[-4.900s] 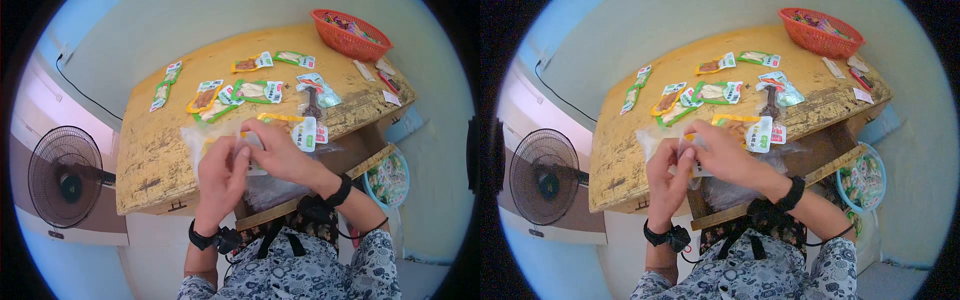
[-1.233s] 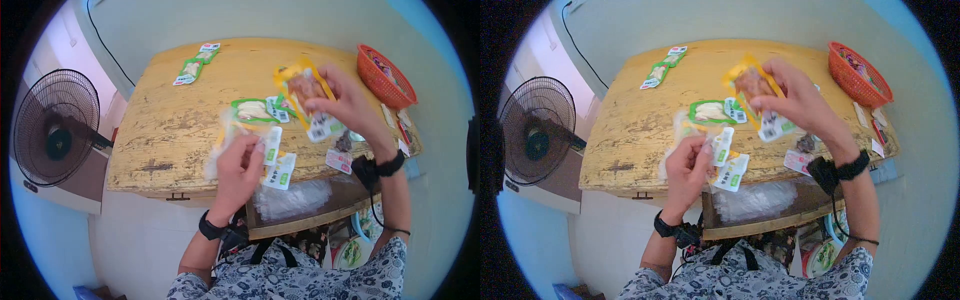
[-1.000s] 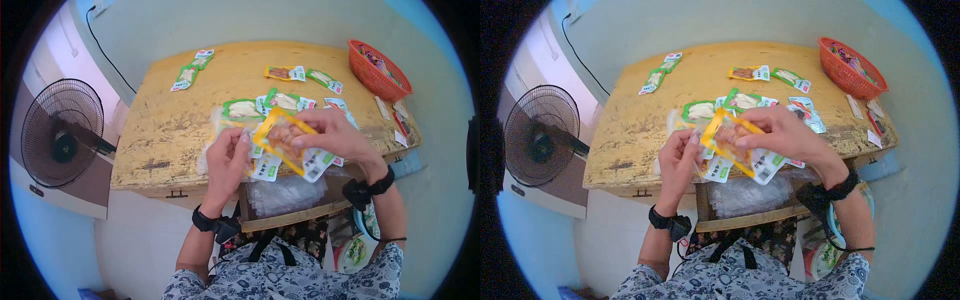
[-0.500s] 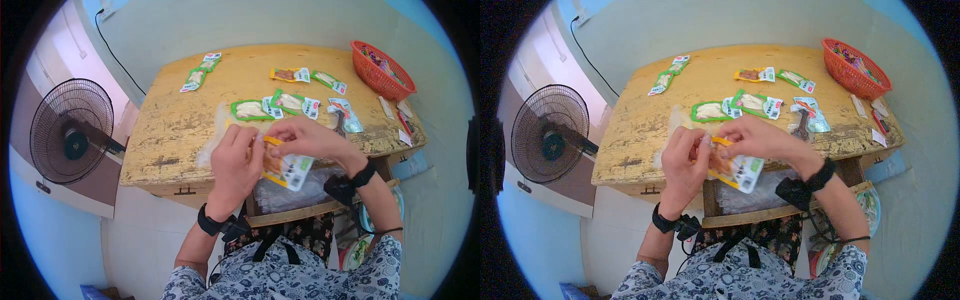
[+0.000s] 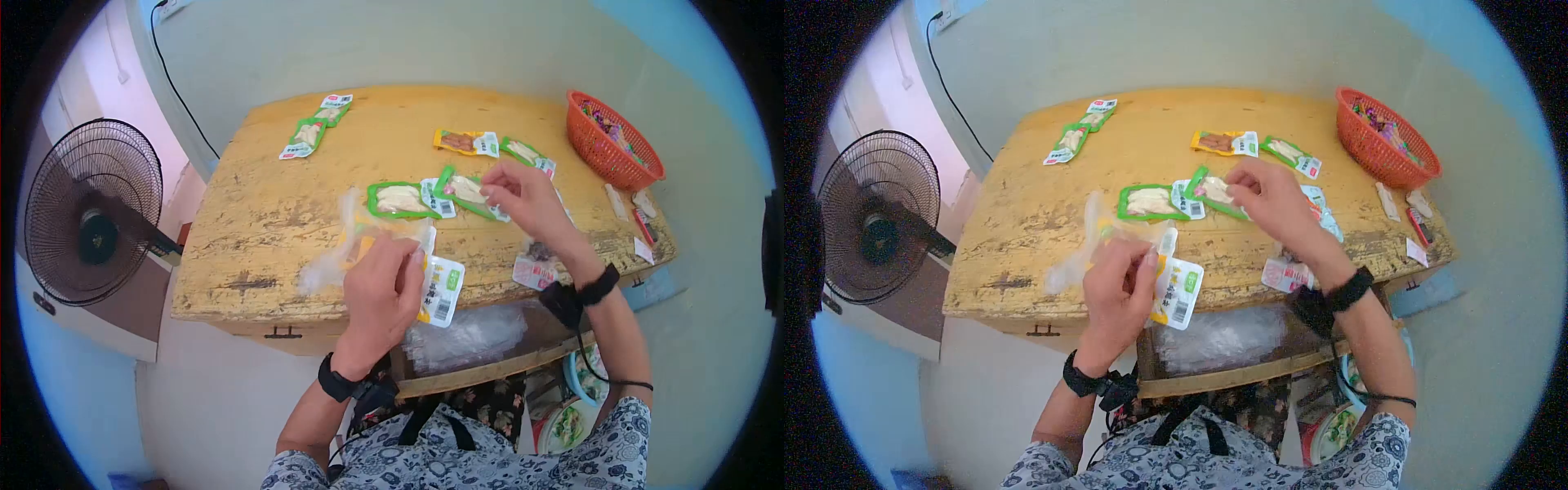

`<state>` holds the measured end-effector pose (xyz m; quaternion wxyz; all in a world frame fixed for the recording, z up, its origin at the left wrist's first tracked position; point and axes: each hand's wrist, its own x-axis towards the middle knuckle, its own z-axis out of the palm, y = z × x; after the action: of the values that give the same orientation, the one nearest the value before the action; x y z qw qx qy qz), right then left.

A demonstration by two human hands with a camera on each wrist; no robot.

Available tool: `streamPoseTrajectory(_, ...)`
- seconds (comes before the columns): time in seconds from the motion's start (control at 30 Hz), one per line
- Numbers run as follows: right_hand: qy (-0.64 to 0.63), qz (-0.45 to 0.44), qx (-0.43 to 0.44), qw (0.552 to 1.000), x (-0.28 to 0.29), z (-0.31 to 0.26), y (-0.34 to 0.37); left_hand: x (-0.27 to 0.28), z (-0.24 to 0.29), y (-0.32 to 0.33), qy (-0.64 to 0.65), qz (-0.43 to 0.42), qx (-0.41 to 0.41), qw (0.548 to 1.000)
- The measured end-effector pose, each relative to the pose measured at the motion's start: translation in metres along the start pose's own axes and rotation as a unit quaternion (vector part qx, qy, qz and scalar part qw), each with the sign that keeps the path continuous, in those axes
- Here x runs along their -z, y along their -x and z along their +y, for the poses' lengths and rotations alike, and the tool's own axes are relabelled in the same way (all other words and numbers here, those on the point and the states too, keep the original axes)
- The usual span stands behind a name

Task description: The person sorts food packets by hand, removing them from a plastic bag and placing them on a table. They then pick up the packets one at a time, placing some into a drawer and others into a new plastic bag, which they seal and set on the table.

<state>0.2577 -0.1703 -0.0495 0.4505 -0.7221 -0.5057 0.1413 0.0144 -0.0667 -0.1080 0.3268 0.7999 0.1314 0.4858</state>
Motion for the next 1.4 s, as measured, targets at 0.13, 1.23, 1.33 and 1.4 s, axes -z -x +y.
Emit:
streamPoseTrajectory(0.13, 0.237, 0.042, 0.032, 0.970, 0.031, 0.053, -0.061, -0.001, -0.007, 0.002, -0.033, -0.011, -0.023, 0.999)
streamPoseTrajectory(1.23, -0.005, 0.072, 0.066, 0.995, 0.027, -0.033, 0.048, 0.000, -0.003, 0.006, 0.188, -0.023, 0.169, 0.967)
streamPoseTrajectory(1.33, -0.050, 0.077, 0.072, 0.993, 0.003, -0.040, 0.089, -0.002, -0.003, 0.003, 0.180, -0.005, 0.160, 0.971)
streamPoseTrajectory(1.4, -0.081, 0.062, 0.085, 0.991, -0.009, -0.032, 0.101, 0.002, -0.010, 0.004, 0.165, -0.025, 0.169, 0.971)
